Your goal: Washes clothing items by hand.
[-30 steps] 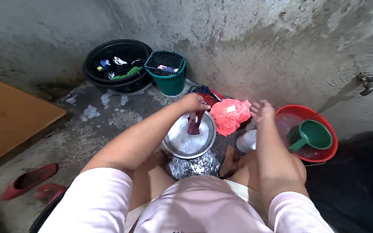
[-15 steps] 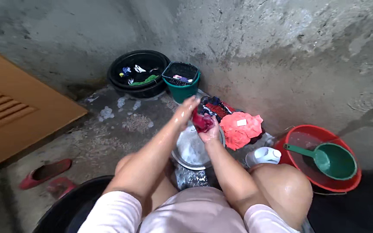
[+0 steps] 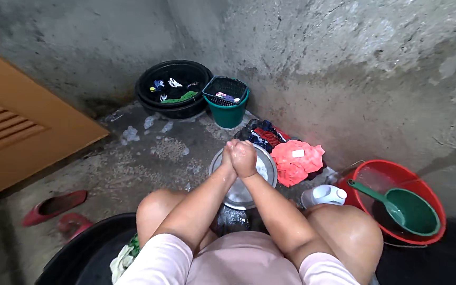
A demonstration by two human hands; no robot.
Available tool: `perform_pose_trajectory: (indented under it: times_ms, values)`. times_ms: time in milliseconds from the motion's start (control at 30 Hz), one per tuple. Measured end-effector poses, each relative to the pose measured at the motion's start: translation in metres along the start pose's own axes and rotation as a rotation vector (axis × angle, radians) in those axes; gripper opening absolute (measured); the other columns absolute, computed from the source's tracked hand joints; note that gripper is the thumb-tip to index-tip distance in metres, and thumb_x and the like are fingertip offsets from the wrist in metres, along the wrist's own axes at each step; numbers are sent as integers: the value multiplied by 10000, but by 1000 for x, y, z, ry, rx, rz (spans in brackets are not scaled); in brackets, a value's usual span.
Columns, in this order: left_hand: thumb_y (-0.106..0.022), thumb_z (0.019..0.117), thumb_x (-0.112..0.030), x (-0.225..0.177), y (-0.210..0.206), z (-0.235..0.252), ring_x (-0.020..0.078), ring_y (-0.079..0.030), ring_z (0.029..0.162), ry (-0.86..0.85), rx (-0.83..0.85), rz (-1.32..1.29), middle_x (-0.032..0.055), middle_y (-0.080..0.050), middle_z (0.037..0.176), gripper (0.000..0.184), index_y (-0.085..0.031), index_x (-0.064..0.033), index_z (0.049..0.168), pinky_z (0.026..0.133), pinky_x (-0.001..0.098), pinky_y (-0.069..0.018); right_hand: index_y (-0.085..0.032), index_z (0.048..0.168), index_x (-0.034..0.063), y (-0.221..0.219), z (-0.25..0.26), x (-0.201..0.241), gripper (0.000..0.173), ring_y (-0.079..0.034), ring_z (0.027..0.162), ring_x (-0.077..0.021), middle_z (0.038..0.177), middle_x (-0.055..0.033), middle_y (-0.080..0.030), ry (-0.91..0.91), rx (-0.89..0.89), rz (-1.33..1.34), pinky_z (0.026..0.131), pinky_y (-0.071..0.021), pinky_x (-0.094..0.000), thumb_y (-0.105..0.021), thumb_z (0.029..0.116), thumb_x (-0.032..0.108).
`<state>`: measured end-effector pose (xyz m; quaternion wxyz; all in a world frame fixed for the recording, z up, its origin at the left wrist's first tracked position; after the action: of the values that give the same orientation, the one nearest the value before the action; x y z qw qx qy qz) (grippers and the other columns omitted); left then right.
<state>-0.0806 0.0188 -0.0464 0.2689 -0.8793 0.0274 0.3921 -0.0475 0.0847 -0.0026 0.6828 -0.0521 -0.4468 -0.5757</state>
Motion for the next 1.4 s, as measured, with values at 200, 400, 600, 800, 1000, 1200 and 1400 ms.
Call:
perform_pose_trajectory:
  times_ms: [200, 400, 600, 800, 1000, 1200, 1400]
  values:
    - [-536, 1037, -372, 61, 39, 101, 146, -517, 519, -3, -25, 329, 34, -556, 647, 308, -623, -104, 913, 485, 327, -455, -691, 1021, 33, -43, -28, -101, 553, -624, 756, -306, 852, -175, -643, -828, 301, 285, 688, -527, -537, -476, 1055, 542]
    - [-445, 1060, -508, 154, 138, 88, 174, -659, 771, 519, 187, 559, 68, -680, 911, 468, -634, -96, 1176, 681, 354, -564, -456, 1453, 33, -97, -150, -167, 548, -638, 1132, -310, 1290, -229, -618, -1156, 639, 479, 963, -535, -500, -451, 1089, 442]
    - [-565, 1030, -385, 210, 233, 67, 228, -649, 1123, 658, 421, 1161, 111, -683, 1215, 407, -645, -96, 1305, 988, 465, -521, -536, 1451, 36, -60, -218, -263, 516, -623, 1237, -354, 1383, -217, -610, -1232, 935, -100, 1041, -507, -542, -508, 1069, 382]
    - [-831, 694, -621, 184, 302, 151, 411, -313, 1492, 228, -121, 1631, 243, -305, 1623, 1243, -210, -68, 1617, 1192, 609, -309, -396, 1526, -14, 11, -203, -346, 738, -464, 1397, -435, 1509, -295, -455, -1258, 536, -351, 1119, -439, -585, -709, 874, 132]
    - [-755, 868, -515, 198, 316, 169, 423, -565, 1269, 391, -187, 1310, 264, -588, 1361, 759, -538, -43, 1420, 1033, 627, -477, -449, 1495, 11, -11, -226, -367, 630, -554, 1331, -411, 1428, -276, -558, -1406, 418, -263, 1078, -474, -593, -667, 915, 128]
    - [-707, 960, -328, 106, 176, 165, 311, -693, 871, 139, -65, 958, 203, -704, 986, 435, -615, 17, 1209, 783, 523, -578, -470, 1451, -71, 8, -193, -374, 592, -558, 1326, -414, 1420, -294, -559, -1417, 416, -209, 1091, -466, -581, -656, 937, 158]
    - [-677, 942, -282, 35, -34, 174, 277, -661, 835, -100, 50, 1263, 162, -683, 928, 311, -669, -1, 1074, 764, 512, -547, -625, 1294, -65, 12, -204, -375, 464, -583, 1277, -411, 1349, -279, -611, -1563, 378, 54, 1066, -472, -598, -680, 958, 251]
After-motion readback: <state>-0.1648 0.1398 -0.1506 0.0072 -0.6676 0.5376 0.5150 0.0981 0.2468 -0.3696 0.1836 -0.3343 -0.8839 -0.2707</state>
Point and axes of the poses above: each hand's wrist, its own z-axis towards the middle knuckle, its own y-axis out of the back of the hand, x = y × z, the point moved 10 cm from there along z, towards the middle knuckle
